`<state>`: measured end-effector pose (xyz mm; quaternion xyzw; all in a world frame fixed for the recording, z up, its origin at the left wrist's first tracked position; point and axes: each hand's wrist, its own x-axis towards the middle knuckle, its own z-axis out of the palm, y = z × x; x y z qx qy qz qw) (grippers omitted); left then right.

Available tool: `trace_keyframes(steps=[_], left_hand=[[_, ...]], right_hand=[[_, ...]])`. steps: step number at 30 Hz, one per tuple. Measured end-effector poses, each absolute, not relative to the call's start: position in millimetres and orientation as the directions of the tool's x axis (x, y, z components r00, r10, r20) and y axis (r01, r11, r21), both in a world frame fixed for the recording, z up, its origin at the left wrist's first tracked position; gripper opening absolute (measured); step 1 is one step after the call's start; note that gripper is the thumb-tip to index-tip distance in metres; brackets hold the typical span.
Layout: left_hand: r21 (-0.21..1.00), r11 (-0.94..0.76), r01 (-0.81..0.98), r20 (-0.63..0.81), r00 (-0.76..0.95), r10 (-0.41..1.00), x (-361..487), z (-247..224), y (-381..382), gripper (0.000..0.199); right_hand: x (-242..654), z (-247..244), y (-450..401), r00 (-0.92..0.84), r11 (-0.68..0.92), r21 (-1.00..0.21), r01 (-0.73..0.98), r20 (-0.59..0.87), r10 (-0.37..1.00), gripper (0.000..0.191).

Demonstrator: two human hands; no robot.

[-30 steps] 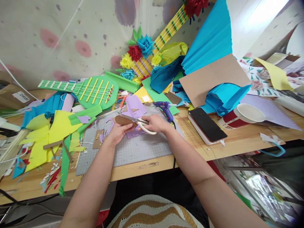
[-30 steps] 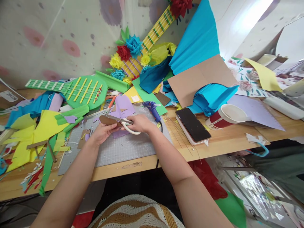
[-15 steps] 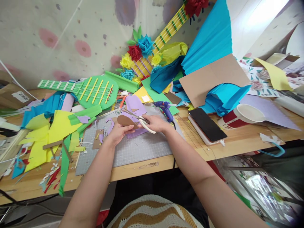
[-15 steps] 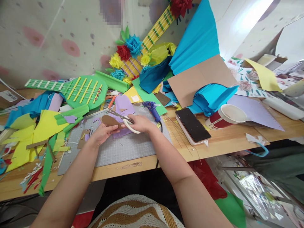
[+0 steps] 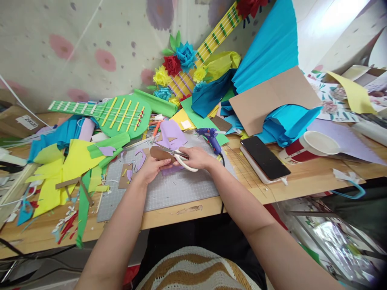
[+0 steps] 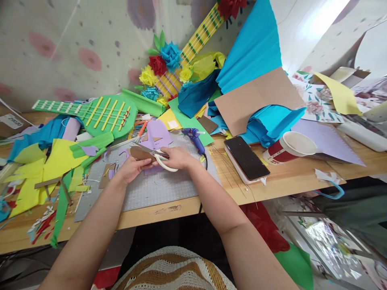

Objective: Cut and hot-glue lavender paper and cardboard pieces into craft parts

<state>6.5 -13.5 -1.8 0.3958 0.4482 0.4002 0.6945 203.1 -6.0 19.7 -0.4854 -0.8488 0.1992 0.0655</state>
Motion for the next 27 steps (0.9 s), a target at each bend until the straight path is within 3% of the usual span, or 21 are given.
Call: trace_keyframes(steps=[13, 20, 27], left_hand=[[0.915, 0.355, -0.19, -0.298, 0.271, 0.915, 5.2, -2.9, -13.1, 0.035], [0.923, 0.358, -0.14, -0.305, 0.301, 0.904, 4.5, 0.8, -14.6, 0.034], [0.924, 0.361, -0.124, -0.304, 0.331, 0.893, 5.4, -1.1, -13.9, 0.03]], right_hand=[[206.0, 21.0, -4.9, -0.485, 0.432, -0.417, 0.8, -0.024, 0.874, 0.059], [208.4, 19.5, -2.0, -0.481, 0.396, -0.504, 0.768, -0.046, 0.875, 0.057], [205.0, 16.8, -3.3, -0.521, 0.432, -0.432, 0.792, -0.107, 0.847, 0.062]])
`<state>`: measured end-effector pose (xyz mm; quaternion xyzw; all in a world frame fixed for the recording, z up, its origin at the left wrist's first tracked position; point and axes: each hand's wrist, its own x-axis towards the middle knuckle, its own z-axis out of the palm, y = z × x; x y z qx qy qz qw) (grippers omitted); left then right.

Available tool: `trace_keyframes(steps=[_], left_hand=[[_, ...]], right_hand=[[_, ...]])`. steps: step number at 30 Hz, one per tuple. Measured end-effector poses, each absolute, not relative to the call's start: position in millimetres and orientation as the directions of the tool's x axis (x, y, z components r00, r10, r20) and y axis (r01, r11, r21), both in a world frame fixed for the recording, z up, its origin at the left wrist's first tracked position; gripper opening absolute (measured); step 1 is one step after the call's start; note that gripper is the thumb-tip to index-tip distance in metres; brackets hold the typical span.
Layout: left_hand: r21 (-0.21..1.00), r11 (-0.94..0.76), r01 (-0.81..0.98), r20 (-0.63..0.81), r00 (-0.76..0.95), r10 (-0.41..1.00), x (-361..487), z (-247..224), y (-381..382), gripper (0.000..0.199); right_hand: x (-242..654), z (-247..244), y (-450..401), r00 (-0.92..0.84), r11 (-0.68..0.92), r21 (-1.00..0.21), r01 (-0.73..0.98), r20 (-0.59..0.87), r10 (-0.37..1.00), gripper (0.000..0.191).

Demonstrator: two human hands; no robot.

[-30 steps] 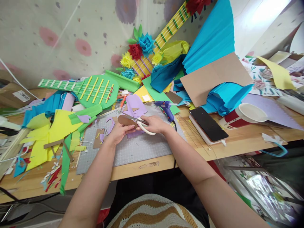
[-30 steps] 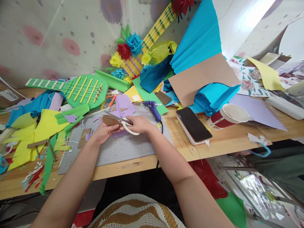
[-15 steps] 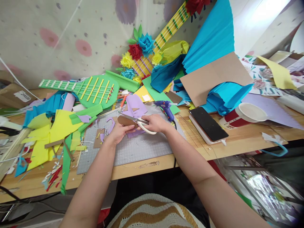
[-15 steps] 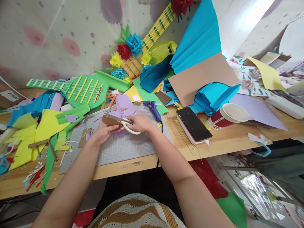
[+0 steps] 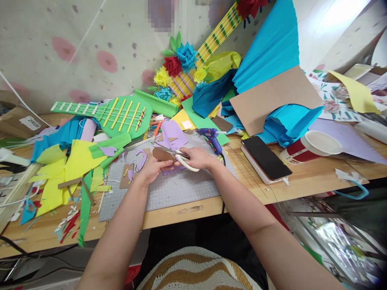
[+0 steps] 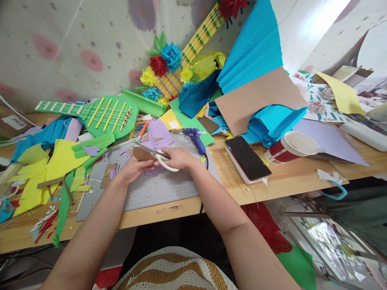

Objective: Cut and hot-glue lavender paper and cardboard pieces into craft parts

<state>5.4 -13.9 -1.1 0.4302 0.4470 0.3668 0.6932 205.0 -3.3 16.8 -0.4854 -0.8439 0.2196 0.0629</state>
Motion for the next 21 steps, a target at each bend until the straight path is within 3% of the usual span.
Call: trace_keyframes(steps=[21], left_hand=[[0.928, 0.369, -0.053, -0.333, 0.323, 0.886, 4.9, 6.1, -16.4, 0.04]], right_hand=[[207.7, 20.6, -4.2, -0.499, 0.424, -0.458, 0.781, -0.048, 0.866, 0.055]])
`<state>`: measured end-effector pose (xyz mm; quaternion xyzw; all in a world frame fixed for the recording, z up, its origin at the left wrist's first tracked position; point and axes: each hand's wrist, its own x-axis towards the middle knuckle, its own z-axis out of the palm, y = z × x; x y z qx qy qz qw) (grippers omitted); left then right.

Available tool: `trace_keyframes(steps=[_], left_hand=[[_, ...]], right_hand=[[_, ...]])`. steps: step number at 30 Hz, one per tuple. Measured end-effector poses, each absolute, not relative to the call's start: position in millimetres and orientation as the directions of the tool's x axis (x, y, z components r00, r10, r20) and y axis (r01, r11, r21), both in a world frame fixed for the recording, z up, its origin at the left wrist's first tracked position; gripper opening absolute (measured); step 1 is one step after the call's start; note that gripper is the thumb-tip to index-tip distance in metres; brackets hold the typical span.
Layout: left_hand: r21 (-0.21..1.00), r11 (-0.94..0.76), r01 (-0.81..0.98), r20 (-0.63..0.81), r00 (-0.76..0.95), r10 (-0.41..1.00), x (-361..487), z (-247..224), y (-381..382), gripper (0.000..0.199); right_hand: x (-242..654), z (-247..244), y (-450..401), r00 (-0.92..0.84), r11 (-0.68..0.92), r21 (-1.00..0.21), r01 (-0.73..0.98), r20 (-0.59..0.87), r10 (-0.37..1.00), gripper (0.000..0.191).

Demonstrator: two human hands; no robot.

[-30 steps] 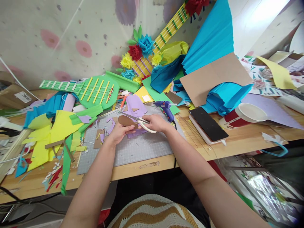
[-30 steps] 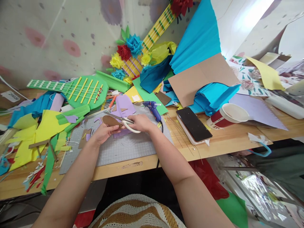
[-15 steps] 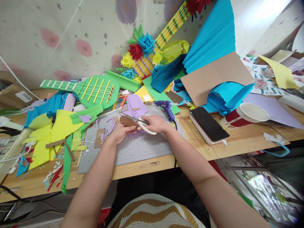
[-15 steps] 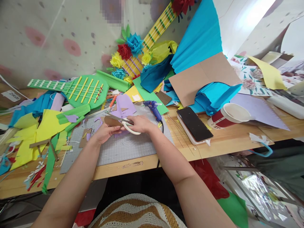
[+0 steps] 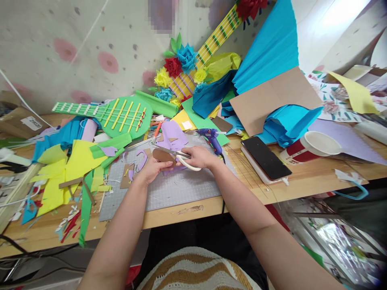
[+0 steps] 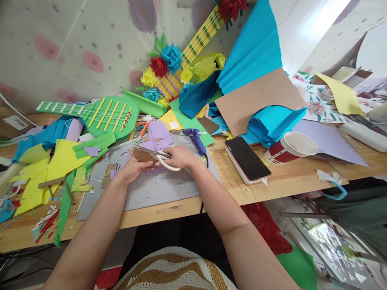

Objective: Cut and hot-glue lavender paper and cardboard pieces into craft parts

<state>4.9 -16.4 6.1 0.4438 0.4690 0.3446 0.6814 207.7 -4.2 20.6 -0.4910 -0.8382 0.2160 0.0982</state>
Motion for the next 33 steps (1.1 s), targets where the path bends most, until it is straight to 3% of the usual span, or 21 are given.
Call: trace_keyframes(steps=[15, 33], left_hand=[[0.925, 0.378, -0.018, -0.35, 0.345, 0.871, 1.3, 6.7, -14.9, 0.042], [0.941, 0.322, 0.102, -0.337, 0.32, 0.885, -11.6, 1.8, -9.8, 0.039]], right_hand=[[208.3, 17.1, -1.9, -0.496, 0.416, -0.474, 0.776, -0.051, 0.867, 0.054], [210.7, 21.8, -2.2, -0.491, 0.425, -0.412, 0.806, -0.061, 0.869, 0.051]])
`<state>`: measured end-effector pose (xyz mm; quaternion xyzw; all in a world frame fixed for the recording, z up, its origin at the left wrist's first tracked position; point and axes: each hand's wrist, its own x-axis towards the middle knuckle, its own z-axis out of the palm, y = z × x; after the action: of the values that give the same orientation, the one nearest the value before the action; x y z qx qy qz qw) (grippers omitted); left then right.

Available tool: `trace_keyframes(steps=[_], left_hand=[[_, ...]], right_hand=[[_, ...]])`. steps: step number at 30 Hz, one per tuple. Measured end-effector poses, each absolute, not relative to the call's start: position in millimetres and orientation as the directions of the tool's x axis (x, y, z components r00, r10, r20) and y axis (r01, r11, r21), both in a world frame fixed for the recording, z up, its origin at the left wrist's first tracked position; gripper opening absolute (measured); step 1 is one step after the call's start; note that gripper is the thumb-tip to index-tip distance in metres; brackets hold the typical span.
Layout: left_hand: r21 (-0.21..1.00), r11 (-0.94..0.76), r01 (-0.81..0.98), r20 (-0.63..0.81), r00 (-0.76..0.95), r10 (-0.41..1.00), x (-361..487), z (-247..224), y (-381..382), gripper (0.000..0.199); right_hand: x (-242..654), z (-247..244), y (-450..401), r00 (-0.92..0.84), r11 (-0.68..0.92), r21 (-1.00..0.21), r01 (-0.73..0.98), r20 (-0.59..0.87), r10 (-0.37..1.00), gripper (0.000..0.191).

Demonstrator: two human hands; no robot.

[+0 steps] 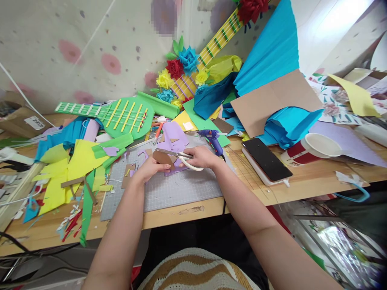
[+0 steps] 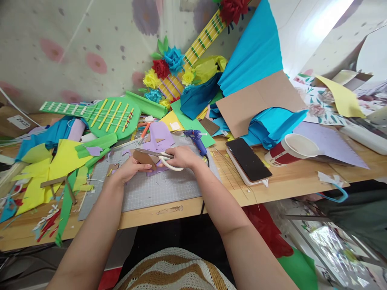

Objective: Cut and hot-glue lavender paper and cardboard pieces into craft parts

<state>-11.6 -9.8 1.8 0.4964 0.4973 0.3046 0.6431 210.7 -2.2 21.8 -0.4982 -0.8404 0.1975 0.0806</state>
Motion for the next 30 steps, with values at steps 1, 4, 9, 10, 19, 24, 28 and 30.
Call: trace_keyframes(steps=[1, 4, 9, 10, 19, 24, 28, 30], left_hand=[[0.942, 0.318, 0.104, -0.334, 0.329, 0.883, -12.4, 1.3, -9.4, 0.038], [0.944, 0.31, 0.113, -0.33, 0.364, 0.871, -14.4, 1.0, -9.1, 0.037], [0.94, 0.321, 0.119, -0.342, 0.384, 0.858, -15.5, 3.5, -10.5, 0.036], [0.937, 0.327, 0.122, -0.348, 0.382, 0.856, -15.5, 4.1, -10.7, 0.036], [0.935, 0.319, 0.157, -0.355, 0.422, 0.834, -18.1, 5.9, -10.7, 0.036], [0.979, 0.199, -0.036, -0.179, 0.304, 0.936, -15.5, 6.0, -6.1, 0.04], [0.98, 0.092, -0.176, -0.089, 0.023, 0.996, -8.9, 6.5, -3.5, 0.039], [0.982, 0.103, -0.156, -0.1, 0.023, 0.995, -5.9, 5.4, -3.9, 0.037]], right_hand=[[210.9, 21.8, -2.1, -0.491, 0.426, -0.408, 0.807, -0.062, 0.869, 0.051], [211.3, 21.5, -1.3, -0.494, 0.429, -0.404, 0.808, -0.067, 0.867, 0.05], [212.3, 19.9, 0.3, -0.505, 0.441, -0.407, 0.8, -0.061, 0.861, 0.05], [212.6, 19.7, 0.6, -0.507, 0.443, -0.406, 0.799, -0.059, 0.86, 0.05], [214.9, 19.7, 0.7, -0.5, 0.435, -0.42, 0.796, -0.054, 0.864, 0.047], [216.3, 20.2, 1.0, -0.457, 0.376, -0.509, 0.774, -0.038, 0.889, 0.047], [215.1, 19.1, 1.2, -0.474, 0.386, -0.527, 0.757, -0.037, 0.88, 0.048], [213.1, 18.1, 0.9, -0.497, 0.403, -0.52, 0.753, -0.048, 0.866, 0.05]])
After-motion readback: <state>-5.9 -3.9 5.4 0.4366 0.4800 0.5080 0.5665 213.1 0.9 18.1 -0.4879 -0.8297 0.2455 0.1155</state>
